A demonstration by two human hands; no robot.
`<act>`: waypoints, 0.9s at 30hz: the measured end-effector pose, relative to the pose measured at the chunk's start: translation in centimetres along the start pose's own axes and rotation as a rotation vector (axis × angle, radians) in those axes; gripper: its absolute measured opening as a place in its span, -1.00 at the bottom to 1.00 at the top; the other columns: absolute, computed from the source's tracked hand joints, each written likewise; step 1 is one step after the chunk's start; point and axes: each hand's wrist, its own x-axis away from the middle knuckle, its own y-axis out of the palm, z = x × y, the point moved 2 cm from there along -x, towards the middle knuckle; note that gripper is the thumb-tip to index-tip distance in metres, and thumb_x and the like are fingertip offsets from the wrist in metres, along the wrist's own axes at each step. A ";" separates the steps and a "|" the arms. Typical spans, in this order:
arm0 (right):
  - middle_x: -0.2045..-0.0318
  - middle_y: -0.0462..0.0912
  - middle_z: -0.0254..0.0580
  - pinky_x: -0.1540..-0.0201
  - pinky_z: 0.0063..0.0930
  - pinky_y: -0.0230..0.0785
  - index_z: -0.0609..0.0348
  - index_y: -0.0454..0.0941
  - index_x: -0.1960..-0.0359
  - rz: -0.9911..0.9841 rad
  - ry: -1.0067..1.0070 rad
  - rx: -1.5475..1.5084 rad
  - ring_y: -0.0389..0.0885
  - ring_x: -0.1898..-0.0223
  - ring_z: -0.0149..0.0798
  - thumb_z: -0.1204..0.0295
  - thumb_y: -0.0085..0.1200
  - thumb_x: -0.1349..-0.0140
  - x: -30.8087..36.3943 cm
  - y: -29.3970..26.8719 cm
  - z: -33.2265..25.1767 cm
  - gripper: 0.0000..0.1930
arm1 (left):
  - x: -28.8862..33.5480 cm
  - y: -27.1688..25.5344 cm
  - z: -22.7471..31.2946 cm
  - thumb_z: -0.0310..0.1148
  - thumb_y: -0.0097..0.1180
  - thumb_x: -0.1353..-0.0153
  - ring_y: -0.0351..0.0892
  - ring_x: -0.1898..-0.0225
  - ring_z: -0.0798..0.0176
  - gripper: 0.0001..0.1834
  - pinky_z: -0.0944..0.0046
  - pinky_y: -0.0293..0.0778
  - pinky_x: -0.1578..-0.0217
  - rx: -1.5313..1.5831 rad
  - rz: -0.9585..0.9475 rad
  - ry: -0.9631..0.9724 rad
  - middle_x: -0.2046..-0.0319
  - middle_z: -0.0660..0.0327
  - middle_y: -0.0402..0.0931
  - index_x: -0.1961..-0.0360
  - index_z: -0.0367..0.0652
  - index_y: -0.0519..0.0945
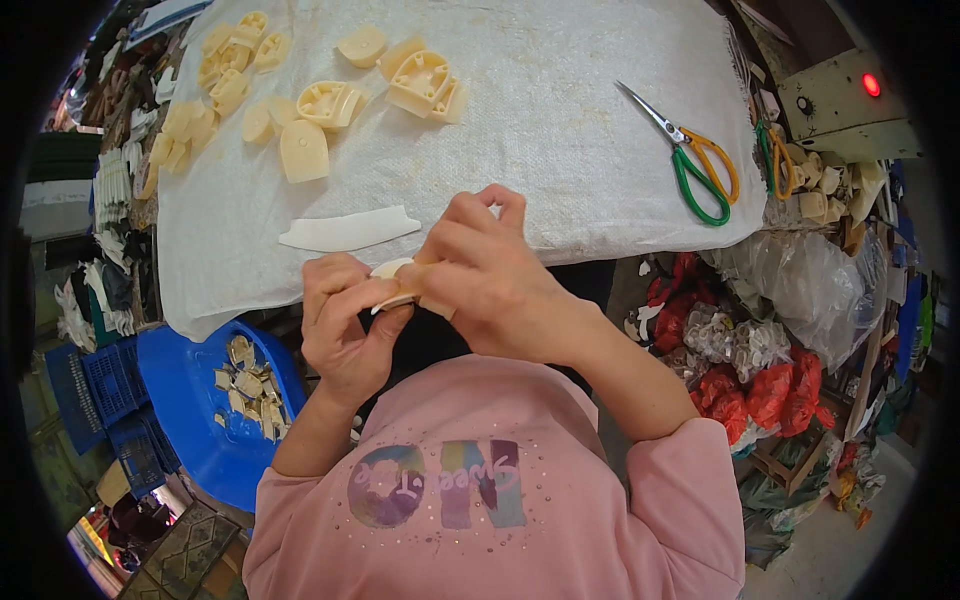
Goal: The recorder is assembling and trimming small beige plastic or rubber shoe components, fitting pieces together and using scissors to trim excess material.
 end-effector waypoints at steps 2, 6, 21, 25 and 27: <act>0.41 0.42 -0.36 0.08 -0.15 -0.03 0.00 0.52 0.31 -0.002 -0.066 0.043 0.35 0.27 -0.23 0.54 0.16 0.13 0.0 0.1 0.0 -0.72 | 0.1 -0.3 -0.1 -0.64 0.34 0.27 0.33 0.48 0.21 -0.68 0.32 0.28 0.41 -0.034 0.018 0.029 0.57 0.30 0.37 0.39 -0.16 0.61; 0.22 0.46 -0.28 0.02 -0.09 -0.03 -0.03 0.55 0.20 -0.049 -0.091 0.128 0.33 0.10 -0.13 0.36 0.21 0.08 0.0 0.2 0.4 -0.68 | 0.1 -1.1 -0.2 -0.51 0.37 0.13 0.34 0.39 0.20 -0.74 0.27 0.31 0.36 -0.076 -0.057 0.032 0.51 0.27 0.38 0.37 -0.17 0.58; 0.16 0.50 -0.12 0.02 -0.31 0.44 0.29 0.35 0.08 0.612 0.723 -1.265 0.53 0.10 -0.27 0.38 -0.16 -0.37 2.8 3.4 -0.6 -0.77 | 0.2 -0.8 1.1 -0.75 0.19 0.16 0.49 0.32 0.08 -0.67 0.09 0.48 0.24 0.251 0.016 -0.018 0.26 0.05 0.43 0.32 -0.20 0.51; 0.19 0.49 -0.11 0.04 -0.32 0.50 0.34 0.36 0.09 0.515 0.637 -1.213 0.53 0.11 -0.29 0.41 -0.17 -0.36 3.7 3.1 -0.2 -0.77 | 0.7 -0.6 1.0 -0.72 0.15 0.17 0.52 0.33 0.04 -0.73 0.07 0.50 0.29 0.028 -0.094 0.138 0.26 0.00 0.49 0.37 -0.28 0.49; 0.19 0.50 -0.12 0.04 -0.33 0.49 0.35 0.38 0.10 0.524 0.653 -1.251 0.53 0.12 -0.31 0.42 -0.16 -0.36 3.8 2.7 -0.3 -0.78 | 0.2 -0.6 1.4 -0.71 0.16 0.16 0.52 0.35 0.03 -0.77 0.09 0.49 0.32 -0.035 -0.149 0.156 0.27 0.00 0.48 0.41 -0.28 0.49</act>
